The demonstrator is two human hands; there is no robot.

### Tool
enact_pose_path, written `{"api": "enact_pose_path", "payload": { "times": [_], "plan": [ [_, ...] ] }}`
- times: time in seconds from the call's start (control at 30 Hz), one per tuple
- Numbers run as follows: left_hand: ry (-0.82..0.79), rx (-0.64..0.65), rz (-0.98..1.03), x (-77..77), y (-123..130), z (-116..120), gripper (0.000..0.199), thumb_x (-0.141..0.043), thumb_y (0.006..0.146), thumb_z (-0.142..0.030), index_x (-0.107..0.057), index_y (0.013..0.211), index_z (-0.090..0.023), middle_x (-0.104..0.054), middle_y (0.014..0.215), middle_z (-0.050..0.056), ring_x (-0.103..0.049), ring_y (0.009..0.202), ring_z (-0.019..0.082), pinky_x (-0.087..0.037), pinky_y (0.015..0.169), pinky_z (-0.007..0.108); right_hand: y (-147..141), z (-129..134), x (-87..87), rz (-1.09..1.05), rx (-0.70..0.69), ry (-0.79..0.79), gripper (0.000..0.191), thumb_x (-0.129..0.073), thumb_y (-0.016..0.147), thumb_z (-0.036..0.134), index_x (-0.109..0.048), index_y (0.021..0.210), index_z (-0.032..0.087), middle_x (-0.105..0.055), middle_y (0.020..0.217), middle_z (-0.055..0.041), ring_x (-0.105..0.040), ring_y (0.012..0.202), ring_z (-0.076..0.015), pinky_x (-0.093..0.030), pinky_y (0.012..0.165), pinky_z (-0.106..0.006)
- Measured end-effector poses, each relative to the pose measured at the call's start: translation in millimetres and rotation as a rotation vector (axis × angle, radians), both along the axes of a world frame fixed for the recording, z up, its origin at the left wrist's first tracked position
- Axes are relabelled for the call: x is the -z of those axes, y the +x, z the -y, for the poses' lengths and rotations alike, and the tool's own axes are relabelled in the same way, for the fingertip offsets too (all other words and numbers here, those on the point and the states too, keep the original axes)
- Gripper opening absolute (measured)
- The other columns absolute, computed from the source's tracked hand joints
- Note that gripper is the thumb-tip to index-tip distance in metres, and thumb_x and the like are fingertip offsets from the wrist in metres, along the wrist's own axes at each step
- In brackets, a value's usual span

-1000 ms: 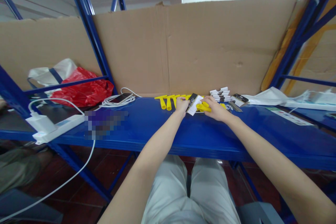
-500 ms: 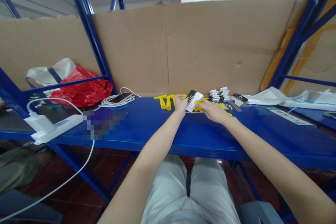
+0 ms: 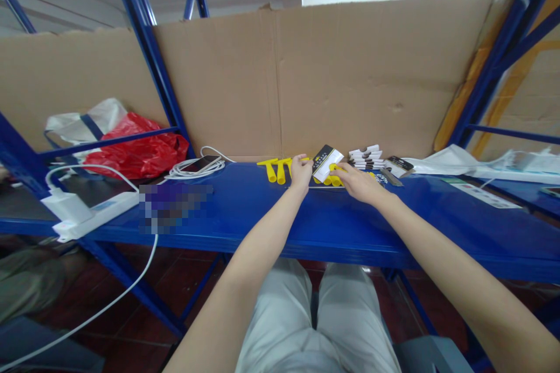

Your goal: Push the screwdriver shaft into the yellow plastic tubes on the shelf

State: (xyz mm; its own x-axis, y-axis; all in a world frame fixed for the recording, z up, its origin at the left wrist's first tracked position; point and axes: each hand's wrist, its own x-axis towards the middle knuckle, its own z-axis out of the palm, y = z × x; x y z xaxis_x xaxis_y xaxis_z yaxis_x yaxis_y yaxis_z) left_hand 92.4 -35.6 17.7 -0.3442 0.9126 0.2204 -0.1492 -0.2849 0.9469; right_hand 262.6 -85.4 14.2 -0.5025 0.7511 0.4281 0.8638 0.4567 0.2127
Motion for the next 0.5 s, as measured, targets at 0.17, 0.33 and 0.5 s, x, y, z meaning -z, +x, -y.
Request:
{"api": "enact_pose_path", "payload": {
  "times": [0.17,0.33,0.5],
  "plan": [
    [0.017,-0.015,-0.023,0.5,-1,-3,0.017,-0.064,0.084,-0.008,-0.059,0.096,-0.019,-0.065,0.080,0.000,-0.066,0.081,0.014,-0.050,0.083,0.027,20,-5,-6.7,-0.112,0.093,0.092,0.050,-0.038,0.092,0.011,-0.060,0.136,0.023,-0.056,0.140,-0.0160,-0.065,0.109,-0.0275,-0.056,0.080,-0.037],
    [-0.008,0.009,-0.073,1.0,-1,-2,0.017,-0.064,0.084,-0.011,-0.058,0.098,-0.020,-0.066,0.084,0.001,-0.065,0.081,0.014,-0.050,0.081,0.027,59,-4,-20.2,-0.397,0.400,0.132,0.048,-0.037,0.095,0.018,-0.059,0.137,0.020,-0.053,0.139,-0.0191,-0.065,0.106,-0.0307,-0.053,0.081,-0.041],
    [-0.022,0.030,-0.107,0.7,-1,3,0.021,-0.063,0.081,-0.009,-0.059,0.098,-0.020,-0.067,0.085,0.001,-0.065,0.084,0.015,-0.049,0.082,0.027,90,7,-29.9,-0.684,0.662,0.115,0.050,-0.039,0.093,0.015,-0.056,0.140,0.017,-0.052,0.135,-0.0208,-0.062,0.105,-0.0287,-0.047,0.085,-0.039]
  ]
}}
